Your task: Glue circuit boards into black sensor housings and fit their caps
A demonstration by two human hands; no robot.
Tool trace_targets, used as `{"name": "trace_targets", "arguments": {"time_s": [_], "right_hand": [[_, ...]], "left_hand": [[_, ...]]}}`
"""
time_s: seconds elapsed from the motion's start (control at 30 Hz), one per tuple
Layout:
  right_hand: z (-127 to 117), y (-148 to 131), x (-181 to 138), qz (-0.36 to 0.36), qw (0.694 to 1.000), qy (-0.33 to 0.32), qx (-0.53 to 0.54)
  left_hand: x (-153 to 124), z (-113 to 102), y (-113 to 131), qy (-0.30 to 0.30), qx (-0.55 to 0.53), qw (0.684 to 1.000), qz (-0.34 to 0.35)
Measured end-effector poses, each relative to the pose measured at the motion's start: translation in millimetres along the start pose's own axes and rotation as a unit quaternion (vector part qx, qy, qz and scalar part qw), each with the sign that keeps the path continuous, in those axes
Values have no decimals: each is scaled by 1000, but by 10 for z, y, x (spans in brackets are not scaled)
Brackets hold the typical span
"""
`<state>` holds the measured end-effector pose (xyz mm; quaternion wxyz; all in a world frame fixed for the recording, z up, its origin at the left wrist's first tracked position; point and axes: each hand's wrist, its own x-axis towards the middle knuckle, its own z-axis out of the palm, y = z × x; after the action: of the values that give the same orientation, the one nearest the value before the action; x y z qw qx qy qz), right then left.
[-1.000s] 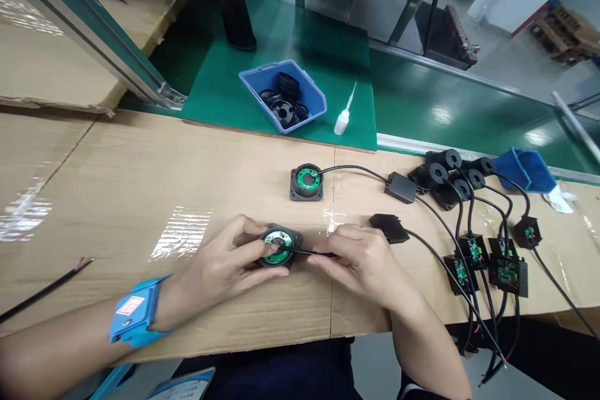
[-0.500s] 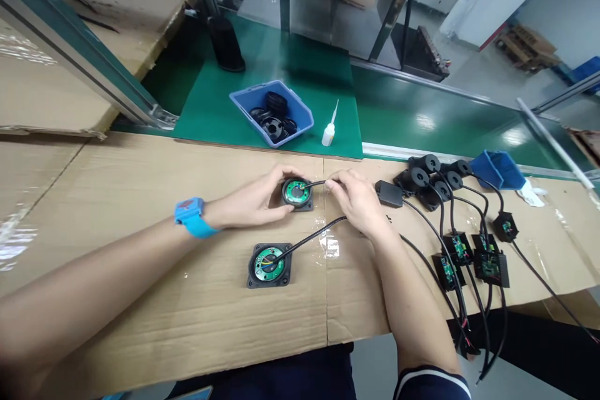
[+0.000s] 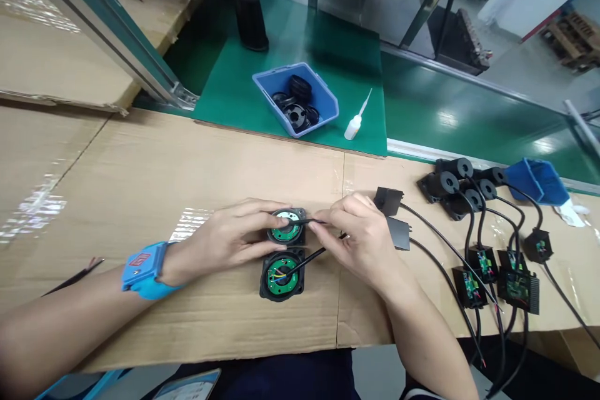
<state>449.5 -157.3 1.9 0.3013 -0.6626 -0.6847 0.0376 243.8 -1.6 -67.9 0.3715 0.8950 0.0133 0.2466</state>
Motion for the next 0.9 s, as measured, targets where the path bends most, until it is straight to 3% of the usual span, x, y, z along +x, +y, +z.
{"name": "trace_targets", "arguments": {"time_s": [0.27,0.33,0.4,0.47,0.5,0.57,0.7,0.8,0.9], "right_hand": [[-40,-60,-21,-41,999,-26,-21],[-106,29,40,15,999,-31,21],[-188,210,149,115,991,-7,63],[-263,466,301,211,974,35,81],[-291,606,388,237,966,55,81],[-318,876,563,270,957,74,72],[-281,1232,848,318,945,58,52],[-213,1337,977,329,943,31,48],[-129,1391,1065,327,944,14,50]], "left_hand": [[9,-32,141,-6,111,993,34],[98,-151,128,-19,102,994,32],[291,-348,51,11,126,991,30],[605,-594,-80,60,210,976,3],[799,-715,-159,56,268,961,-29],[1221,-914,-331,-20,363,926,-105],[1942,-1046,-663,-123,408,900,-94],[2219,-989,-854,-188,433,878,-77],[2307,-929,-977,-217,441,868,-76]]}}
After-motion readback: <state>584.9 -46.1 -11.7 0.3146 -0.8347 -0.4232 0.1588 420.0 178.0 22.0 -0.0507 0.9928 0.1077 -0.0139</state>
